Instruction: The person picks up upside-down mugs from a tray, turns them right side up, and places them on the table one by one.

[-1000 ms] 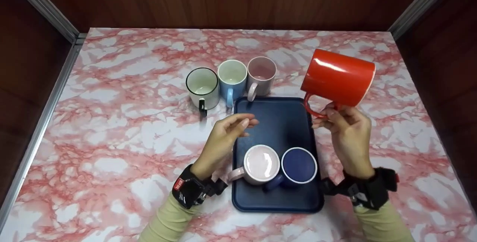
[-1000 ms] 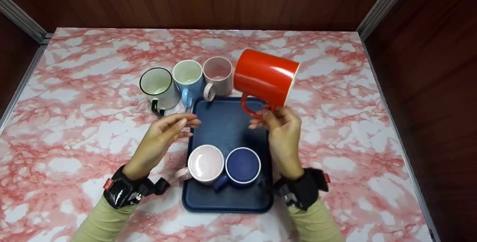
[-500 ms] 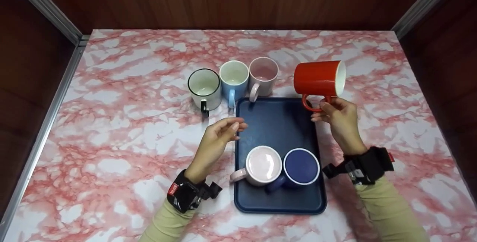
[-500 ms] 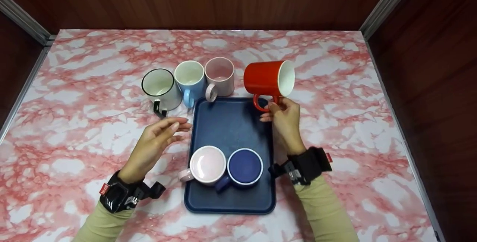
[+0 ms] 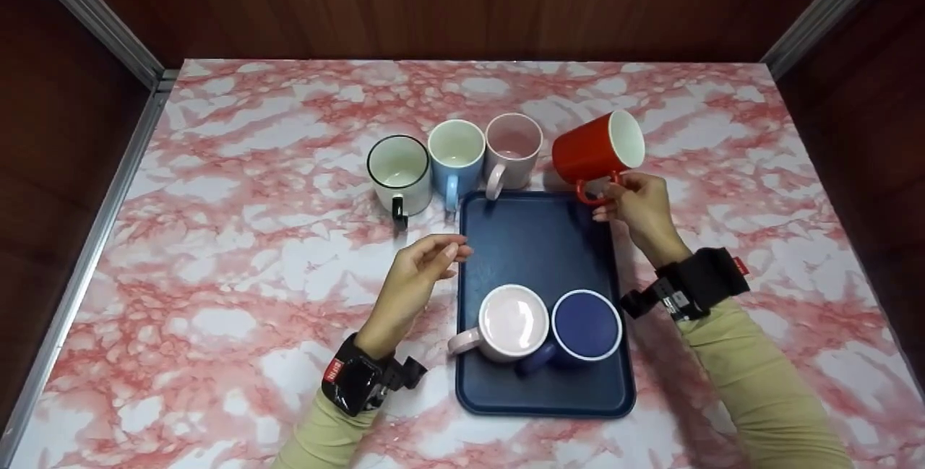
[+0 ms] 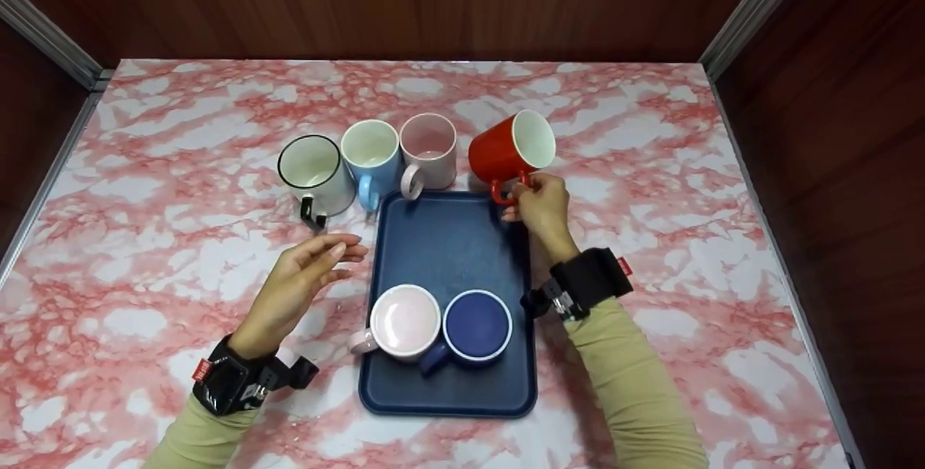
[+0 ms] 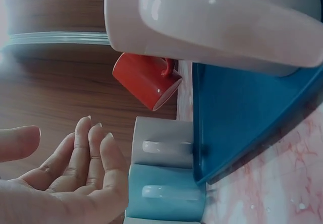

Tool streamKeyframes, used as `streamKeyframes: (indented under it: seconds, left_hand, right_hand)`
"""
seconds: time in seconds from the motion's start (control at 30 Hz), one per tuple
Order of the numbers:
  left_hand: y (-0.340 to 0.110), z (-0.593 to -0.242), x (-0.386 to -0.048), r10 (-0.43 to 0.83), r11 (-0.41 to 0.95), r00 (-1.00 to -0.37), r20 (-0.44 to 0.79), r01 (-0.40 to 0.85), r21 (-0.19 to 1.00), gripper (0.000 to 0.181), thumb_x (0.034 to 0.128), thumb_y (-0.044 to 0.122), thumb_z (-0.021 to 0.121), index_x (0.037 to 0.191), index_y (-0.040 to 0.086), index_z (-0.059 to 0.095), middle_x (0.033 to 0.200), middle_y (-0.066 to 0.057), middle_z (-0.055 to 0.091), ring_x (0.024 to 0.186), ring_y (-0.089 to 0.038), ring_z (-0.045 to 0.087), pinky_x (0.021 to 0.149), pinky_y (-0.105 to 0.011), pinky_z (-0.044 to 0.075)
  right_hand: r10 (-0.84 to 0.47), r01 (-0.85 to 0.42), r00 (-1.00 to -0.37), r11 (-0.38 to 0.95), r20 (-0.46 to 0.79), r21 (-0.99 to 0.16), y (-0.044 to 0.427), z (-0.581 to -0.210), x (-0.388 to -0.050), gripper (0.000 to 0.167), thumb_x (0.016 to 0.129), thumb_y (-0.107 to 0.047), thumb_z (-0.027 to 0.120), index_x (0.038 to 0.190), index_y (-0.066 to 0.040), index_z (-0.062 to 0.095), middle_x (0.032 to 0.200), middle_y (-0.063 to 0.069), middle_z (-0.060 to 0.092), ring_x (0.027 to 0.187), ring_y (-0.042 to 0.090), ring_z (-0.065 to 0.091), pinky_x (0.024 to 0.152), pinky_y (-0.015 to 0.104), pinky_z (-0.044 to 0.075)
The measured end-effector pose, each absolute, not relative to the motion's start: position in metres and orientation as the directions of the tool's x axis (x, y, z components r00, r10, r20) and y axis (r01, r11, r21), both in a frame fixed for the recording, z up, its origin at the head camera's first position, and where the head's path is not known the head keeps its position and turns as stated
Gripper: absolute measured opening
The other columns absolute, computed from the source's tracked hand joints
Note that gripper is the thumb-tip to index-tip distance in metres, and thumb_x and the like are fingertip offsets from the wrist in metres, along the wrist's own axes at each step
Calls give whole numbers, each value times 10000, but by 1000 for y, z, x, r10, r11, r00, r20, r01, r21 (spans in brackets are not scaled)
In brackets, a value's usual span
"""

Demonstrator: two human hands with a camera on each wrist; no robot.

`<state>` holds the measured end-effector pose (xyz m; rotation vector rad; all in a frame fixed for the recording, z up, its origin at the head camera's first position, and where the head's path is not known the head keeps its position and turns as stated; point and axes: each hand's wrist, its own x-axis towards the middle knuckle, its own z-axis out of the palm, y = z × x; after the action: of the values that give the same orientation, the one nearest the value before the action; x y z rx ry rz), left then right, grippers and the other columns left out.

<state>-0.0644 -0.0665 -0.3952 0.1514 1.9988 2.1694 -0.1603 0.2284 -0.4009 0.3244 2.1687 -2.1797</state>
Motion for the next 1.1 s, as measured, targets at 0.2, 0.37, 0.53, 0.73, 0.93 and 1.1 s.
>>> streamKeyframes:
  seconds: [0.2,0.37,0.53,0.73,0.93,1.1]
  left_hand:
    - [-68,-400,-64,196,-62,-977,-81,-94,994,277,944,124,481,1120,-76,554,994,-150,636,996,-322,559,839,-451,432]
    - [-69,-404,-64,194,-55,-976,-98,-111,992,271,942,115,480,1115,-81,551,1014,-202,623,1021,-357,545,841,-463,429]
    - [-69,-406,-63,196,-53,-975,-103,-115,992,267,942,111,481,1111,-83,550,1011,-209,620,1016,-345,546,843,-471,426]
    - [-69,-409,-64,191,-58,-974,-121,-134,989,261,938,107,485,1111,-75,555,986,-162,634,1029,-365,537,848,-465,424]
    - [-68,-413,-65,198,-42,-973,-117,-127,991,280,940,118,493,1116,-92,551,973,-157,641,1017,-377,547,824,-446,437]
    - [-68,-416,-67,203,-28,-972,-117,-125,992,282,939,134,499,1113,-81,556,982,-159,642,1009,-369,553,808,-422,442]
  right_hand:
    - [116,205,-973,48,-198,-978,225,-406,-170,111,876,90,422,937,166,475,618,68,598,439,138,586,475,266,514]
    - [121,228,-969,86,-216,-970,222,-411,-176,143,876,78,443,963,181,489,619,87,607,424,125,572,469,267,512]
    - [119,246,-965,111,-233,-963,219,-415,-179,166,865,75,479,981,188,511,624,89,617,421,121,569,464,265,510]
    - [120,239,-968,174,-220,-955,215,-415,-181,165,865,58,492,968,180,532,666,101,609,432,118,570,470,268,513]
    - [90,189,-981,274,-171,-943,209,-416,-182,163,864,51,491,938,187,542,693,135,575,444,127,589,458,282,511]
    - [65,162,-987,323,-149,-932,207,-414,-184,140,857,65,478,912,177,540,685,122,564,429,104,574,448,277,508]
